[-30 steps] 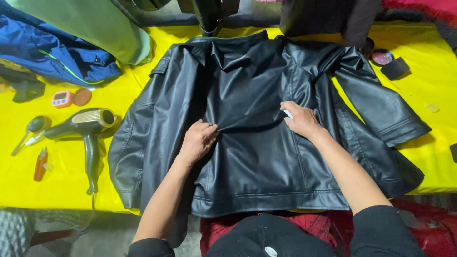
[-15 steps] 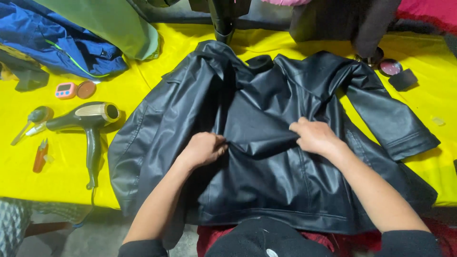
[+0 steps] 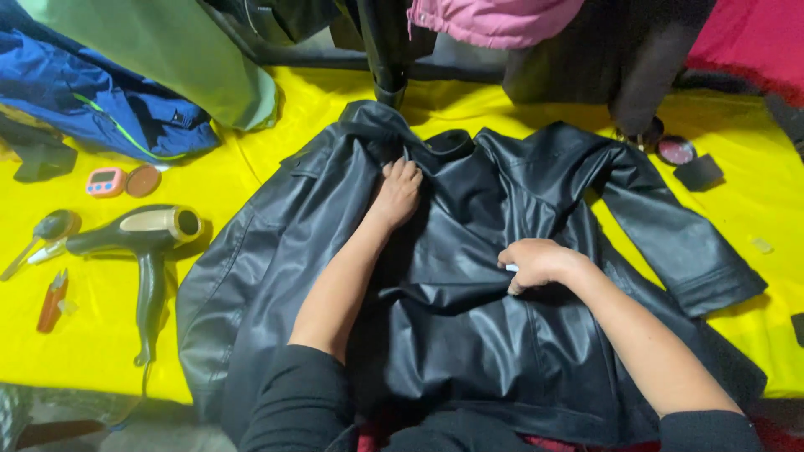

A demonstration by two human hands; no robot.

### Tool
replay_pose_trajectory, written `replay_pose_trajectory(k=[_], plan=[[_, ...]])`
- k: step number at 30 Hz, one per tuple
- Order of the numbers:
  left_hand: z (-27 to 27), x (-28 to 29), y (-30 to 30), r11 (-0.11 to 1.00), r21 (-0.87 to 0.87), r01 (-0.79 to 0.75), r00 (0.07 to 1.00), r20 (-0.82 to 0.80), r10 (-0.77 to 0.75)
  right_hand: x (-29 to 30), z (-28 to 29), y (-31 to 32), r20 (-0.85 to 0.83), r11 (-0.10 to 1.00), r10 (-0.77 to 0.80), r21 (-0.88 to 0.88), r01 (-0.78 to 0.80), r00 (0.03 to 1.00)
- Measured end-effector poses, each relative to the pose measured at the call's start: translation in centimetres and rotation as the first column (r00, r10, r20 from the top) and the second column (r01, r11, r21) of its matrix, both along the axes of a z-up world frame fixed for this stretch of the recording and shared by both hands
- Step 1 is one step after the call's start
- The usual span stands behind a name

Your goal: Cleaning and treating a black leather jacket using a cleaning block, spray, and a hair dryer.

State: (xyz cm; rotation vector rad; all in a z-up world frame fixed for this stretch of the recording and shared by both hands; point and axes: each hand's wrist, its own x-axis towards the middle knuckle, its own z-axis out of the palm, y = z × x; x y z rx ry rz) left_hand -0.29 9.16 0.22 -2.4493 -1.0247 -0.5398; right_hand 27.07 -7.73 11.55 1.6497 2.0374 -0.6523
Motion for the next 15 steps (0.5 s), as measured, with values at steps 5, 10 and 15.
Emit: replay_pose_trajectory(k=[5,10,15], plan=[[2.1,-1.4,0.1,0.814,-0.438,-0.381,0.924,-0.191,0.33,2.2,3.0,6.2,-0.627,0.934,-0.107,0.202,0.294,0.771],[3.7,-1.9,-1.8,0.727,-0.535,-0.43,0.9,-0.193,0.39,5.5,-2.4,18.0,-0.454,0.731,-0.153,0.545,0.41,0.878],[4.4,-2.4,-1.7,0.684,-0.579,-0.444,0.892,-0.217,0.396,5.7,-6.6,21.9,-0.319,0.746,-0.369,0.459,0.482,0.873]])
